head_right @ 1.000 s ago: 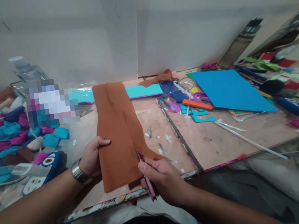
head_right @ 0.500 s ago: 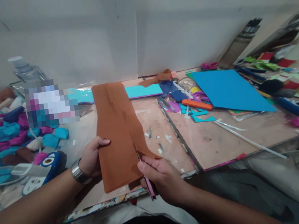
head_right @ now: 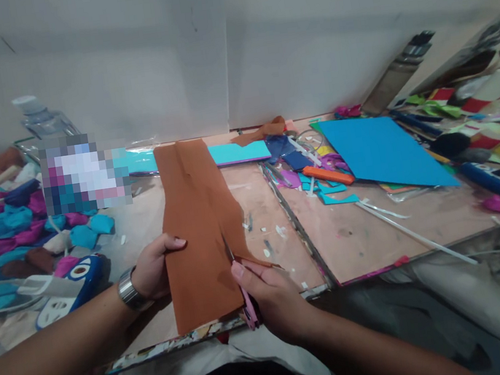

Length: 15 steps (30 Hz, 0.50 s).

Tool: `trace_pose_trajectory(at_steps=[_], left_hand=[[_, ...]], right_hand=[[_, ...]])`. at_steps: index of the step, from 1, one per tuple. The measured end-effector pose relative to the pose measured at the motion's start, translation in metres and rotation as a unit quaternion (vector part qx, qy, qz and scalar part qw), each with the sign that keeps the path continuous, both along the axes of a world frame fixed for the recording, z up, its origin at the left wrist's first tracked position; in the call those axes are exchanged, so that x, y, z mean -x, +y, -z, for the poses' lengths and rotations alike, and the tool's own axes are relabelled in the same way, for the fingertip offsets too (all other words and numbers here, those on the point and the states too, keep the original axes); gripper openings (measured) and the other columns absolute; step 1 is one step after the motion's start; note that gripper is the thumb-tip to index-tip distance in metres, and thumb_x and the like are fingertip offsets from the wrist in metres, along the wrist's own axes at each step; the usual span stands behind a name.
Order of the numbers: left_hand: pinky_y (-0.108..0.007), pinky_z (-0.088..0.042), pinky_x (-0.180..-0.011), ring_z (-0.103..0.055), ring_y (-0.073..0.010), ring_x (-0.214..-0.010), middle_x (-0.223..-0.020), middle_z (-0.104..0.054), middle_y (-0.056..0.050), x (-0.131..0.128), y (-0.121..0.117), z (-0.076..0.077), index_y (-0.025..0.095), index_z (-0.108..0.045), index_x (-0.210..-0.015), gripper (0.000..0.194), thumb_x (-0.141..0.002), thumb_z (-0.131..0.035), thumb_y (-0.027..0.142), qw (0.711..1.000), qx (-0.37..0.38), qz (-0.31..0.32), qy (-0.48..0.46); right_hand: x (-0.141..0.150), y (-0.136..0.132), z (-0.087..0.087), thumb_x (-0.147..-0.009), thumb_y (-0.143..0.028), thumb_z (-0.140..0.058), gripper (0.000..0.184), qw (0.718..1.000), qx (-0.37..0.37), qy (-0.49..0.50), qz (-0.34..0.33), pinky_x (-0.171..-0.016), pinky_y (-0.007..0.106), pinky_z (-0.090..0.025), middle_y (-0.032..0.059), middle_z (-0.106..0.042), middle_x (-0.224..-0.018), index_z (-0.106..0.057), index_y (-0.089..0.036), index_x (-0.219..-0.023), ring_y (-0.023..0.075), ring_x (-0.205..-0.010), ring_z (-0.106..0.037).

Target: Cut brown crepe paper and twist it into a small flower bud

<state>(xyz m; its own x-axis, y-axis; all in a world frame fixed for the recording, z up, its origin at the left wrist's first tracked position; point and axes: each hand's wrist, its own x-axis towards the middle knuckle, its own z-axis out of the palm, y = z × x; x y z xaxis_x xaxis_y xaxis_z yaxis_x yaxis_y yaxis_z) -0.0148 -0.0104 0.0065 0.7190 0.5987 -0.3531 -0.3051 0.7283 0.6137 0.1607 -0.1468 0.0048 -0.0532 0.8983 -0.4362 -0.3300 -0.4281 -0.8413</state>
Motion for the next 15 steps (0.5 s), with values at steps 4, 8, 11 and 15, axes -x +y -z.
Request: trace_pose_trajectory(at_steps=[4,8,11,15], left_hand=[[-0.044,-0.059,-0.086,-0.077,-0.0328,-0.085,-0.095,-0.081,-0.017,0.0,0.0,0.003,0.006,-0.074,-0.115,0.048,-0.069,-0.068,0.019,1.0,0.002,0.003,0.009],[-0.045,-0.059,-0.087,-0.077,-0.0331,-0.084,-0.094,-0.081,-0.018,0.001,0.0,0.004,0.005,-0.073,-0.118,0.05,-0.07,-0.067,0.019,1.0,-0.005,0.011,0.002],[-0.046,-0.058,-0.089,-0.077,-0.0343,-0.087,-0.096,-0.081,-0.018,0.001,0.0,0.004,0.005,-0.073,-0.119,0.052,-0.07,-0.068,0.019,1.0,-0.011,0.01,0.003],[-0.046,-0.059,-0.089,-0.078,-0.0342,-0.088,-0.097,-0.081,-0.017,0.0,0.0,0.002,0.006,-0.073,-0.119,0.051,-0.07,-0.068,0.019,1.0,-0.015,0.012,0.001]], right_hand=[[0.001,0.005,-0.009,-0.083,-0.072,-0.067,0.047,0.999,-0.024,-0.033,0.009,-0.049,0.031,-0.041,0.0007,-0.059,-0.063,-0.064,-0.026,-0.084,0.016,-0.051,-0.05],[0.002,0.008,-0.013,-0.085,-0.069,-0.067,0.043,0.998,-0.052,-0.043,0.003,-0.068,0.038,-0.051,0.0074,-0.07,-0.08,-0.07,-0.027,-0.095,0.0266,-0.08,-0.066],[0.002,0.008,-0.011,-0.085,-0.072,-0.065,0.048,0.998,-0.053,-0.029,0.004,-0.074,0.039,-0.053,0.0066,-0.071,-0.083,-0.071,-0.026,-0.098,0.0259,-0.083,-0.067],[0.002,0.006,-0.009,-0.081,-0.072,-0.072,0.049,0.999,-0.042,-0.021,0.012,-0.078,0.037,-0.053,0.0046,-0.071,-0.083,-0.07,-0.024,-0.091,0.0214,-0.077,-0.066]])
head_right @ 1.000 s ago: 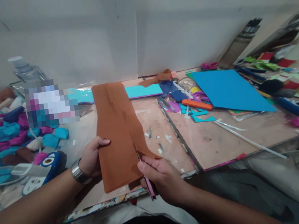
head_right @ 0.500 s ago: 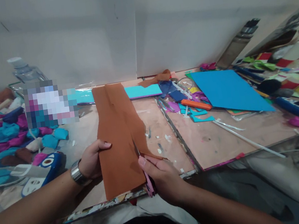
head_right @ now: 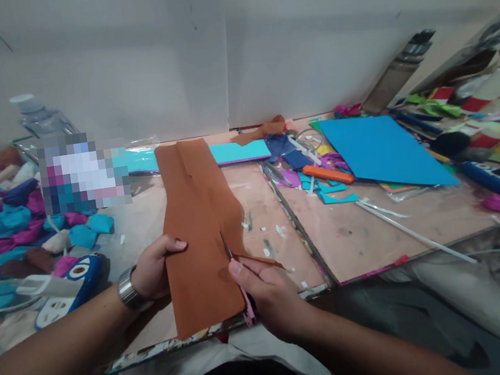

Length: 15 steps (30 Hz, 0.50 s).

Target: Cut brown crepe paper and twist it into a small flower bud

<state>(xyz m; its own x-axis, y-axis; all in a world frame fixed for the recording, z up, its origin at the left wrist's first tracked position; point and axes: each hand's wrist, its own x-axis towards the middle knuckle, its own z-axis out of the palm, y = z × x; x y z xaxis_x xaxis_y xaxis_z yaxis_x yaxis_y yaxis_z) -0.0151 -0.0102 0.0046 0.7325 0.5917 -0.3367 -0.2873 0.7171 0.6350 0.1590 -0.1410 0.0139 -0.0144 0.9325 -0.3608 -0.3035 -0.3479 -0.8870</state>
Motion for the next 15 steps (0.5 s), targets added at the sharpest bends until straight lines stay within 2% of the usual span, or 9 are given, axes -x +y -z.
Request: trace_pose_trajectory(at_steps=[2,5,7,9,11,15], left_hand=[[-0.045,-0.059,-0.088,-0.078,-0.0337,-0.087,-0.096,-0.081,-0.017,-0.0003,-0.0001,-0.0009,0.006,-0.073,-0.118,0.05,-0.069,-0.068,0.019,1.0,0.0,0.001,0.0],[-0.045,-0.059,-0.088,-0.078,-0.0336,-0.087,-0.095,-0.081,-0.017,-0.0008,-0.0005,-0.0021,0.006,-0.073,-0.117,0.05,-0.069,-0.068,0.019,1.0,0.001,0.0,0.001],[-0.045,-0.059,-0.088,-0.078,-0.0338,-0.087,-0.095,-0.081,-0.017,-0.001,-0.0007,-0.0026,0.006,-0.073,-0.118,0.051,-0.069,-0.068,0.018,1.0,0.002,-0.001,-0.003],[-0.046,-0.059,-0.088,-0.078,-0.0339,-0.087,-0.094,-0.081,-0.017,-0.0008,-0.0007,-0.0029,0.006,-0.073,-0.119,0.051,-0.069,-0.067,0.018,1.0,0.004,-0.001,-0.006],[-0.045,-0.06,-0.087,-0.078,-0.0337,-0.086,-0.094,-0.081,-0.017,-0.0003,-0.0004,-0.003,0.006,-0.073,-0.117,0.05,-0.069,-0.067,0.018,1.0,0.006,0.002,-0.002],[-0.045,-0.059,-0.087,-0.078,-0.0341,-0.087,-0.094,-0.081,-0.017,0.0009,0.0004,-0.0019,0.006,-0.073,-0.118,0.05,-0.07,-0.067,0.019,1.0,0.01,0.005,0.005]], right_hand=[[-0.0001,-0.001,0.0021,-0.081,-0.071,-0.073,0.048,1.0,0.01,0.007,0.004,-0.076,0.036,-0.052,0.0038,-0.07,-0.08,-0.071,-0.023,-0.091,0.02,-0.074,-0.064],[0.0006,-0.002,0.0063,-0.084,-0.069,-0.071,0.047,0.999,0.022,0.025,0.008,-0.064,0.032,-0.049,0.0021,-0.067,-0.073,-0.071,-0.023,-0.094,0.0176,-0.063,-0.059],[0.0012,-0.0022,0.0082,-0.084,-0.069,-0.071,0.047,0.999,0.027,0.028,0.007,-0.058,0.03,-0.045,0.0034,-0.069,-0.076,-0.071,-0.023,-0.098,0.0169,-0.06,-0.058],[0.0016,-0.0021,0.0088,-0.084,-0.068,-0.071,0.048,0.999,0.032,0.027,0.007,-0.057,0.03,-0.044,0.0049,-0.071,-0.078,-0.072,-0.024,-0.102,0.0181,-0.062,-0.06],[0.0018,-0.0021,0.0088,-0.084,-0.069,-0.071,0.049,0.999,0.034,0.025,0.005,-0.058,0.031,-0.046,0.0038,-0.07,-0.073,-0.072,-0.024,-0.103,0.0192,-0.063,-0.062],[0.0025,-0.0021,0.008,-0.082,-0.07,-0.073,0.052,0.999,0.022,0.036,0.013,-0.068,0.037,-0.053,0.0023,-0.069,-0.071,-0.071,-0.024,-0.107,0.0211,-0.066,-0.065]])
